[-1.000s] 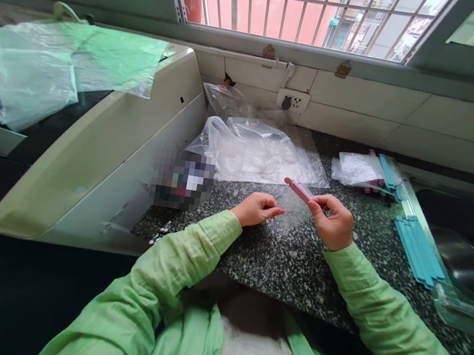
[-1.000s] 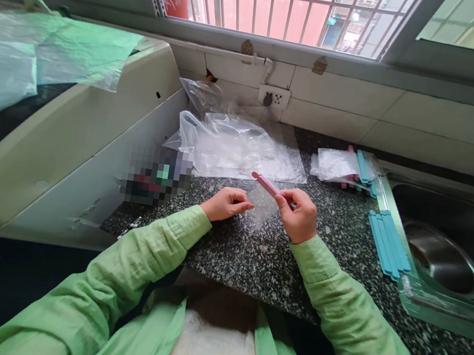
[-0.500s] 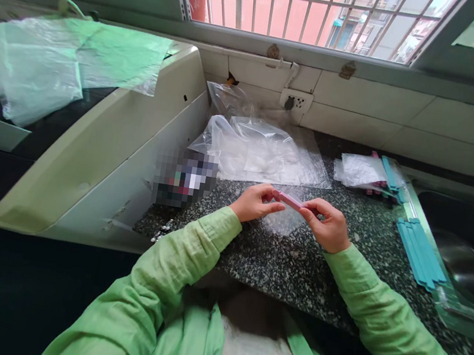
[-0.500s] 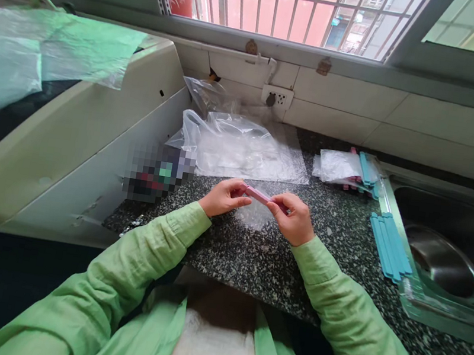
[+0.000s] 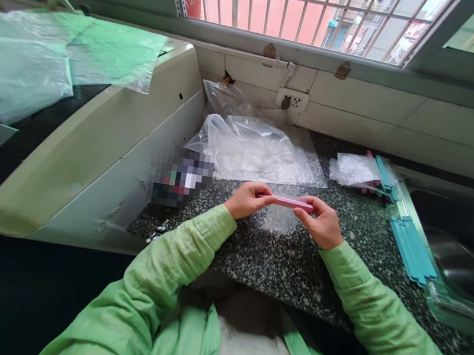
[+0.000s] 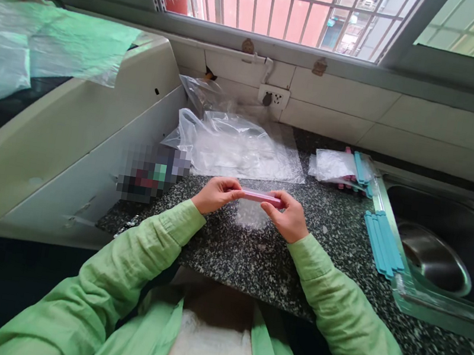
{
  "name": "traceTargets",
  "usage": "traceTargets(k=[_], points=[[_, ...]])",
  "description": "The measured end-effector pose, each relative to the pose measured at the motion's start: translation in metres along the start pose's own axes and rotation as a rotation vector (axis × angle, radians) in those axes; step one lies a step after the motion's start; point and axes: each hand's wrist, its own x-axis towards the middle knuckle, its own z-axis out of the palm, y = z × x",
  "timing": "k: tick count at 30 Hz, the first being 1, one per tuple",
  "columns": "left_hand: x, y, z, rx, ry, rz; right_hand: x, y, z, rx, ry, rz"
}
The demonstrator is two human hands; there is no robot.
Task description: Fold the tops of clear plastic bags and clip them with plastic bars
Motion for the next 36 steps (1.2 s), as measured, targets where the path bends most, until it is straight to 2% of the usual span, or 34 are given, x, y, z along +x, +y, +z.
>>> traceTargets(k=[4, 8, 15, 24, 30, 36], points=[[0.001, 0.003, -0.004, -0.041, 0.087, -0.024, 0.001, 0.004, 0.004, 0.067, -0.018, 0.062], [0.001, 0.003, -0.004, -0.076, 0.139, -0.039, 0.001, 0.002, 0.006, 0.037, -0.008, 0.031], [0.001, -0.002, 0.0, -0.112, 0.186, -0.04, -0.001, 0.001, 0.005, -0.04, 0.017, -0.015], [0.002, 0.0, -0.002, -0.101, 0.201, -0.046, 0.0, 0.003, 0.006, -0.014, 0.001, 0.019], [0.003, -0.002, -0.008, -0.111, 0.281, -0.041, 0.0, 0.006, 0.006, -0.082, -0.029, -0.032], [0.003, -0.002, -0.009, -0.073, 0.305, -0.012, 0.0, 0.012, 0.007, -0.146, -0.038, -0.1]])
